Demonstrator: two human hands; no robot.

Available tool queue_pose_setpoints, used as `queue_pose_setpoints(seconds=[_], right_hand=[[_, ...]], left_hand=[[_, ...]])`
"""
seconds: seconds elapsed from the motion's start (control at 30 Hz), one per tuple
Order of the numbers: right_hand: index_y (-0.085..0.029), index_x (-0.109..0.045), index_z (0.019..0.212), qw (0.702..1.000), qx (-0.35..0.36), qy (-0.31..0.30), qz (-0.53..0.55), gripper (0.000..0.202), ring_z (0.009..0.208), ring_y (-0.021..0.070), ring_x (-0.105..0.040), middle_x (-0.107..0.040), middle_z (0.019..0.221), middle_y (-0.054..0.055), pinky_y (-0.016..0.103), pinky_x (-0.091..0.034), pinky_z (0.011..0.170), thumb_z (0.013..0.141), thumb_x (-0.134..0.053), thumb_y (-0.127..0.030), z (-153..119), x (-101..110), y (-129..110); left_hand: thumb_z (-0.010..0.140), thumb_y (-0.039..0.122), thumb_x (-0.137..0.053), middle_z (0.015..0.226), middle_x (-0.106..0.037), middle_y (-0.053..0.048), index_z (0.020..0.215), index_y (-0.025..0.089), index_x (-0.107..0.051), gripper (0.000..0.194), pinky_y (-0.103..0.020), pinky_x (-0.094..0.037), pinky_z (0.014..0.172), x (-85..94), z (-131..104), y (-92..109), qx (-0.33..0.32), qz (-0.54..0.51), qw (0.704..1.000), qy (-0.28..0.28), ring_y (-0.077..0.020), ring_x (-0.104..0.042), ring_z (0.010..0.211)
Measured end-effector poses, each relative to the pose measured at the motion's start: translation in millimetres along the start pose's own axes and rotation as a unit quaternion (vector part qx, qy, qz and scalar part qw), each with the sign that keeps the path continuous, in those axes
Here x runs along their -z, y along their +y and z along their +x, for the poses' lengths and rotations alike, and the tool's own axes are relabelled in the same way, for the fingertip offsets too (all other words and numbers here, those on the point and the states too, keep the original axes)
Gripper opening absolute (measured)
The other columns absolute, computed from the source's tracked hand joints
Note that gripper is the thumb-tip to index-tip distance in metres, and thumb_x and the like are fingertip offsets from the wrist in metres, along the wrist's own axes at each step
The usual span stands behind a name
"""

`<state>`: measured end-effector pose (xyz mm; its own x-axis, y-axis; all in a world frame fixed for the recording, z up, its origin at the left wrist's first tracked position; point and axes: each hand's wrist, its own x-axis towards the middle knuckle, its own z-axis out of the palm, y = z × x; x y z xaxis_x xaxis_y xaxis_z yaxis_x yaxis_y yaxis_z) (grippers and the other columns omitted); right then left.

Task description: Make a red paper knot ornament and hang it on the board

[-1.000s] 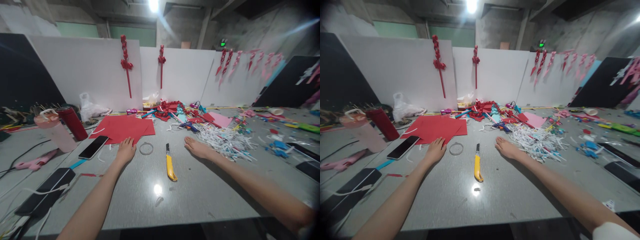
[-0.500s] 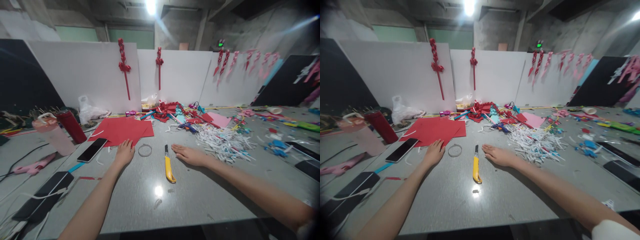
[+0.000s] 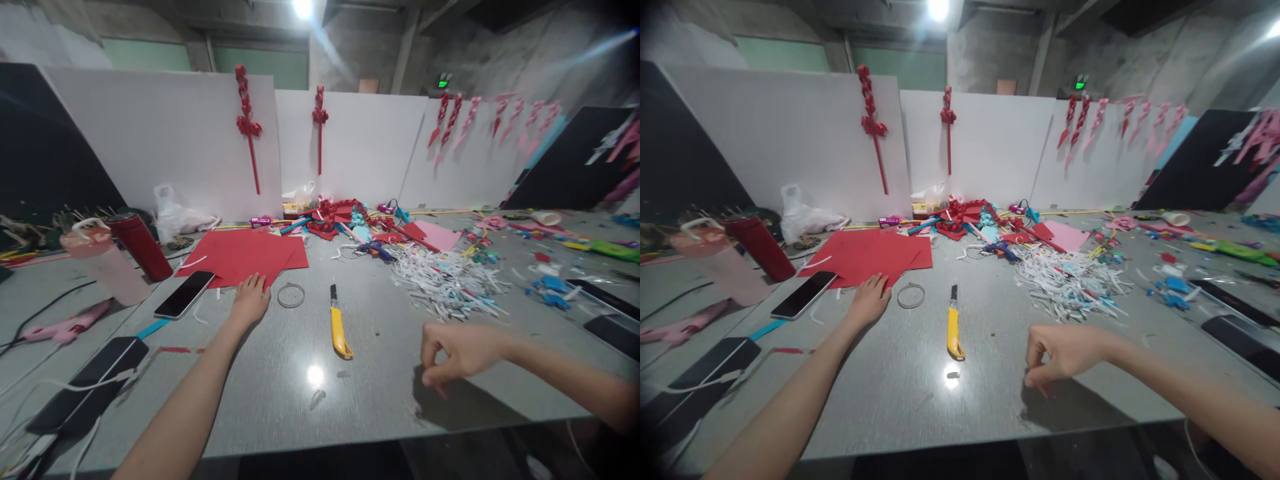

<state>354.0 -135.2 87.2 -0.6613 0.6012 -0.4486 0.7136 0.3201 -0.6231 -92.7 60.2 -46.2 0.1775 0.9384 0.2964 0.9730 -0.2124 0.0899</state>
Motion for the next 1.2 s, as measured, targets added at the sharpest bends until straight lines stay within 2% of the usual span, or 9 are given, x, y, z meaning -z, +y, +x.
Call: queue_pose_setpoints(seconds=[0.13,0.2,0.3,0.43,0.7,0.87,0.97,1.03,1.2], right_hand=[[-0.019,-0.083,0.091,0.983,-0.036,0.158,-0.086,0.045,0.077,0.0211,-0.074,-0.081,0.086,0.007,0.03,-0.054,0.075,0.098,-0.065,-0.06,19.6,-0.7,6.6],[-0.022,-0.081,0.116,0.96,-0.023,0.241,-0.139,0.045,0.104,0.0277,-0.075,-0.08,0.117,0.011,0.038,-0.057,0.094,0.101,-0.059,-0.059,38.4,-6.4,17.7],[-0.024,-0.053,0.158,0.932,-0.048,0.316,-0.173,0.063,0.15,0.0331,-0.05,-0.048,0.166,0.013,0.05,-0.04,0.125,0.108,-0.044,-0.06,61.4,-20.0,36.3],[-0.019,-0.023,0.172,0.942,-0.062,0.284,-0.171,0.078,0.164,0.0314,-0.023,-0.018,0.178,0.011,0.052,-0.022,0.135,0.109,-0.039,-0.063,64.3,-47.1,49.1],[-0.034,-0.019,0.171,0.97,0.021,0.205,-0.129,0.064,0.165,0.0261,-0.019,-0.023,0.177,0.001,0.051,-0.018,0.137,0.112,-0.042,-0.046,7.7,-98.9,16.6],[-0.037,-0.051,0.159,0.984,0.071,0.154,-0.059,0.047,0.155,0.0232,-0.044,-0.054,0.162,0.004,0.047,-0.037,0.129,0.114,-0.041,-0.041,-13.7,-101.7,-3.7],[-0.03,-0.08,0.124,0.971,0.087,0.223,-0.023,0.041,0.116,0.0213,-0.075,-0.081,0.12,0.007,0.038,-0.057,0.107,0.113,-0.042,-0.044,-6.4,-93.3,6.0],[-0.028,-0.081,0.119,0.952,0.063,0.297,-0.036,0.044,0.104,0.0215,-0.078,-0.082,0.11,0.009,0.038,-0.06,0.099,0.113,-0.041,-0.046,5.0,-88.8,13.9],[-0.033,-0.036,0.168,0.954,0.038,0.265,-0.133,0.064,0.155,0.0294,-0.045,-0.044,0.168,0.009,0.053,-0.041,0.126,0.108,-0.047,-0.052,18.1,-116.2,-4.5]], left_hand=[[0.106,0.034,-0.039,0.164,-0.048,-0.021,0.153,0.005,-0.054,0.057,-0.052,-0.033,0.127,1.3,-0.1,1.2,-0.002,0.002,1.0,-0.005,-0.0365,-0.045,0.152],[0.106,0.034,-0.039,0.164,-0.049,-0.021,0.153,0.005,-0.055,0.057,-0.053,-0.033,0.126,0.8,0.2,1.3,0.0,0.002,1.0,-0.003,-0.0366,-0.045,0.152],[0.105,0.035,-0.039,0.163,-0.05,-0.022,0.152,0.007,-0.056,0.057,-0.053,-0.034,0.126,-1.0,1.1,0.3,-0.001,0.002,1.0,0.003,-0.0365,-0.046,0.151],[0.105,0.035,-0.039,0.163,-0.049,-0.022,0.153,0.007,-0.055,0.058,-0.054,-0.035,0.126,-3.4,1.8,-1.9,-0.006,0.002,1.0,0.003,-0.0369,-0.047,0.151],[0.106,0.036,-0.037,0.162,-0.05,-0.022,0.153,0.007,-0.055,0.058,-0.053,-0.035,0.125,-3.9,1.8,-2.4,-0.01,0.01,1.0,0.008,-0.0357,-0.047,0.151],[0.105,0.035,-0.038,0.161,-0.051,-0.022,0.151,0.006,-0.056,0.057,-0.053,-0.036,0.124,-2.3,2.0,-2.3,-0.01,0.011,1.0,0.004,-0.0355,-0.048,0.15],[0.105,0.035,-0.038,0.162,-0.051,-0.021,0.152,0.007,-0.056,0.057,-0.053,-0.037,0.124,-3.0,1.9,-2.8,-0.009,0.011,1.0,0.007,-0.036,-0.048,0.15],[0.105,0.035,-0.038,0.162,-0.051,-0.022,0.152,0.007,-0.056,0.057,-0.054,-0.036,0.125,-3.7,1.7,-3.0,-0.008,0.006,1.0,0.011,-0.0365,-0.048,0.15],[0.105,0.034,-0.039,0.162,-0.051,-0.021,0.151,0.009,-0.057,0.055,-0.053,-0.035,0.125,-3.5,1.1,-2.4,-0.006,-0.003,1.0,0.01,-0.0351,-0.048,0.15]])
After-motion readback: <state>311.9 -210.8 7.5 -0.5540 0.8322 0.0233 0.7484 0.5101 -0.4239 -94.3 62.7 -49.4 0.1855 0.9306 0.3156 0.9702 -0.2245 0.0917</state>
